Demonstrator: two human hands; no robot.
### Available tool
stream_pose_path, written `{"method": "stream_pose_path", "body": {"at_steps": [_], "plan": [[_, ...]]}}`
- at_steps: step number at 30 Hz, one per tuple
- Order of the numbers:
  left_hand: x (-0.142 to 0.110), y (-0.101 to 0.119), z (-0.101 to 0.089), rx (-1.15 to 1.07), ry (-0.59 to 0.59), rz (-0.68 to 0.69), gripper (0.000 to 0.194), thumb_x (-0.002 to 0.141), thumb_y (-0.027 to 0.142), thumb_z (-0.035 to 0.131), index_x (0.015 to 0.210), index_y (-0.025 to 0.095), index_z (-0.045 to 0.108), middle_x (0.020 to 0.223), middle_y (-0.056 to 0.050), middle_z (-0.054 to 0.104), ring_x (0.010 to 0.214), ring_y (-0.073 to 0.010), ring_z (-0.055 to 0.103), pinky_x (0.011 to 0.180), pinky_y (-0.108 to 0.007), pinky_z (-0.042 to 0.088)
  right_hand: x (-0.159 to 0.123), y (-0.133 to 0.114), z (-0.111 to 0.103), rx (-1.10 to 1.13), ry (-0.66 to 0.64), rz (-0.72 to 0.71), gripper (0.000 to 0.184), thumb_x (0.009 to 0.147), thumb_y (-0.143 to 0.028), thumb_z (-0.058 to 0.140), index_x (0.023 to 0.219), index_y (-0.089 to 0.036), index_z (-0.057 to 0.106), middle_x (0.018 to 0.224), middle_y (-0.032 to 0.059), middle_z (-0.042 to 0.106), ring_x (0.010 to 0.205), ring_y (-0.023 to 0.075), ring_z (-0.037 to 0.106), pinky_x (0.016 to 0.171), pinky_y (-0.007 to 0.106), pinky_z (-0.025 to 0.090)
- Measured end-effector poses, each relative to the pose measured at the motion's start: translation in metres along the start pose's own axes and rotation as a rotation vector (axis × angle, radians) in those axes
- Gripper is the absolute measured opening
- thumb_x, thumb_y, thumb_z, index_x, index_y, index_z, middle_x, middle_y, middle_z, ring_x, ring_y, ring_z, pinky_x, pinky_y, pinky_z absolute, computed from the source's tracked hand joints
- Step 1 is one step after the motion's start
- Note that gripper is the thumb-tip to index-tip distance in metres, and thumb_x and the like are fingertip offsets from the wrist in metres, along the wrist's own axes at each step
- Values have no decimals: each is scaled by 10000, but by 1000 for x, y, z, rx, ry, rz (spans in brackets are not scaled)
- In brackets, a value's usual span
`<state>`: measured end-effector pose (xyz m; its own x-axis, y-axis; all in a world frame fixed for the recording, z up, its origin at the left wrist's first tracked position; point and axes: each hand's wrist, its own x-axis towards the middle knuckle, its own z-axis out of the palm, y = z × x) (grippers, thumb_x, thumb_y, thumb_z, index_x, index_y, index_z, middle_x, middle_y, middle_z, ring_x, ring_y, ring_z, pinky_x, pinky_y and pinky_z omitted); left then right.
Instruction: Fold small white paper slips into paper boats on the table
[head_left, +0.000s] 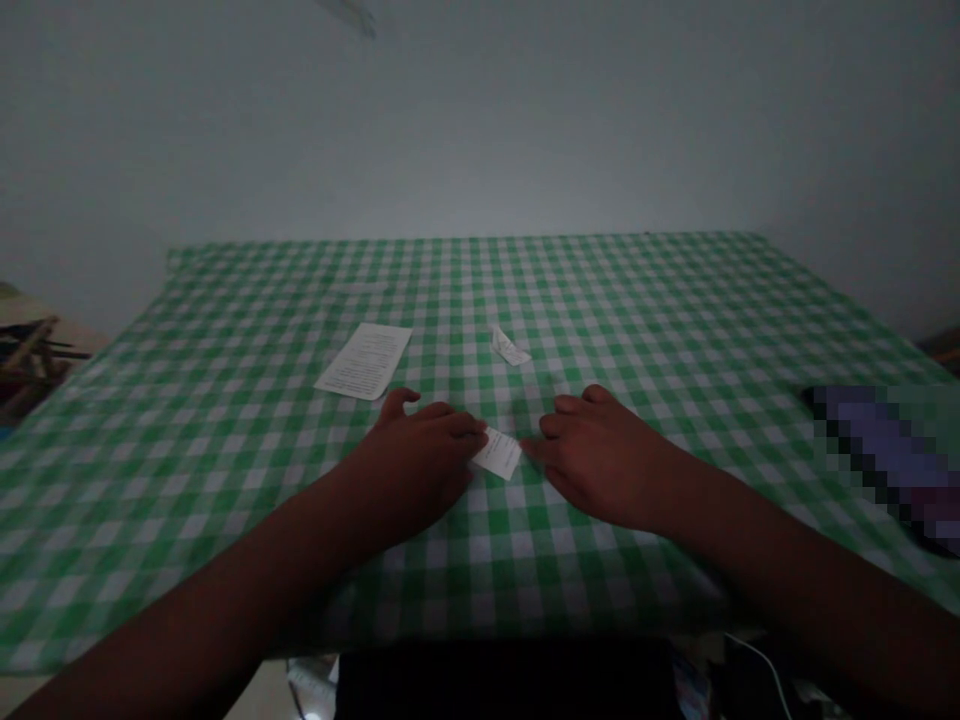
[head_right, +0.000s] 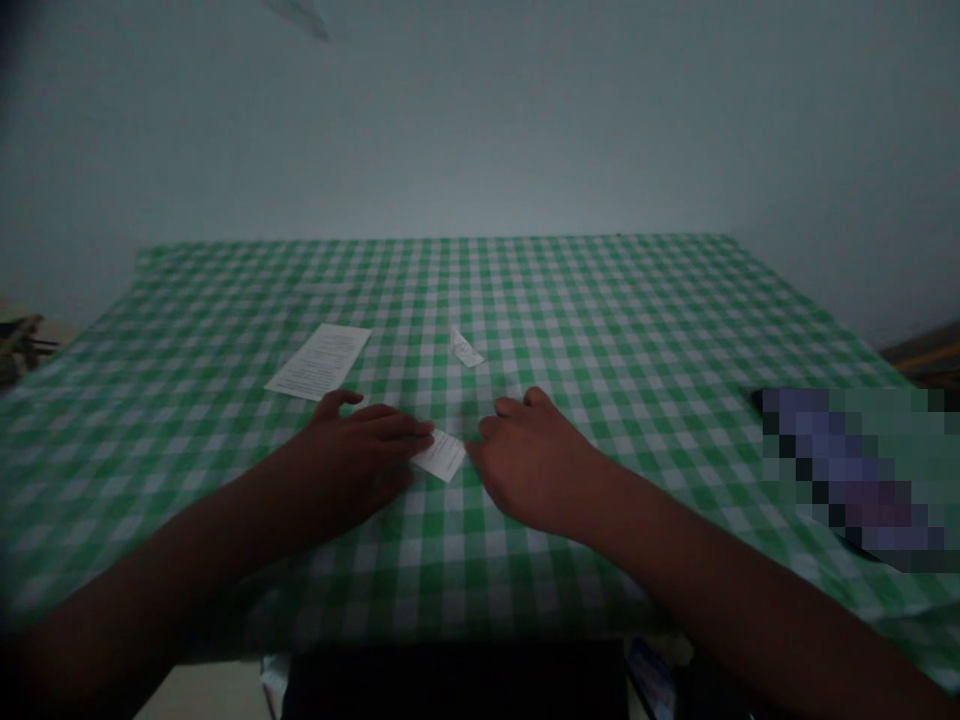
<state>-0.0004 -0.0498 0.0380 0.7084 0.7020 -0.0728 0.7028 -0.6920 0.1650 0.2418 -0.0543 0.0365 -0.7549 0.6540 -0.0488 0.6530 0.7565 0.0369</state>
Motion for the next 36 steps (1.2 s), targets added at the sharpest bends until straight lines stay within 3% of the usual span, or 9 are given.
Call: {"method": "stream_pose_path", "body": {"at_steps": [4, 8, 13, 21, 24, 31, 36], "plan": [[2, 1, 1, 11, 11, -16, 271, 896, 162, 567, 1132, 267, 648, 1253, -36, 680, 1130, -287, 597, 1011, -610, 235, 6, -2, 2, 55, 13, 35, 184, 942, -239, 529, 925, -195, 707, 828, 68, 665, 841, 251, 555, 730, 411, 294], [7, 2, 4, 24, 27, -35, 214, 914, 172, 549, 1074, 250, 669, 1136, -39, 698, 1077, -270, 610, 983, -567, 275, 11, -6, 8, 73, 101, 13, 262, 976, -315, 488, 1093, -179, 679, 952, 88, 665, 903, 261, 536, 762, 427, 306], [12, -1, 5, 12, 12, -22, 185, 910, 211, 581, 1057, 234, 691, 1095, -50, 689, 1048, -255, 611, 951, -492, 311, 12, -5, 14, 80, 122, 29, 282, 982, -383, 509, 1111, -205, 687, 992, 82, 656, 986, 286, 507, 782, 430, 306], [15, -9, 2, -73, 6, -23, 234, 951, 306, 558, 1142, 251, 684, 1034, -30, 704, 1011, -234, 630, 946, -461, 305, 14, 3, 14, 80, 99, 86, 268, 1008, -311, 487, 1158, -221, 690, 1058, 75, 675, 1006, 267, 514, 791, 402, 296], [16, -9, 3, -49, 31, -11, 229, 966, 294, 528, 1121, 234, 685, 1020, -37, 707, 983, -229, 636, 961, -479, 296, 14, 2, 13, 60, 103, 101, 283, 1015, -268, 459, 1177, -210, 683, 1057, 78, 677, 987, 262, 522, 783, 399, 297], [16, -6, 8, 14, 71, 6, 244, 891, 380, 651, 1059, 204, 677, 994, -48, 695, 976, -254, 632, 949, -501, 309, 15, 3, 13, 89, 122, 116, 258, 996, -266, 494, 1160, -198, 683, 1023, 74, 674, 983, 260, 528, 782, 394, 309], [18, -6, 10, 23, 83, 4, 206, 915, 355, 620, 1032, 192, 667, 987, -52, 687, 965, -252, 635, 940, -503, 317, 15, 3, 15, 93, 136, 105, 243, 993, -263, 500, 1125, -184, 689, 1019, 86, 676, 981, 263, 531, 780, 397, 314]]}}
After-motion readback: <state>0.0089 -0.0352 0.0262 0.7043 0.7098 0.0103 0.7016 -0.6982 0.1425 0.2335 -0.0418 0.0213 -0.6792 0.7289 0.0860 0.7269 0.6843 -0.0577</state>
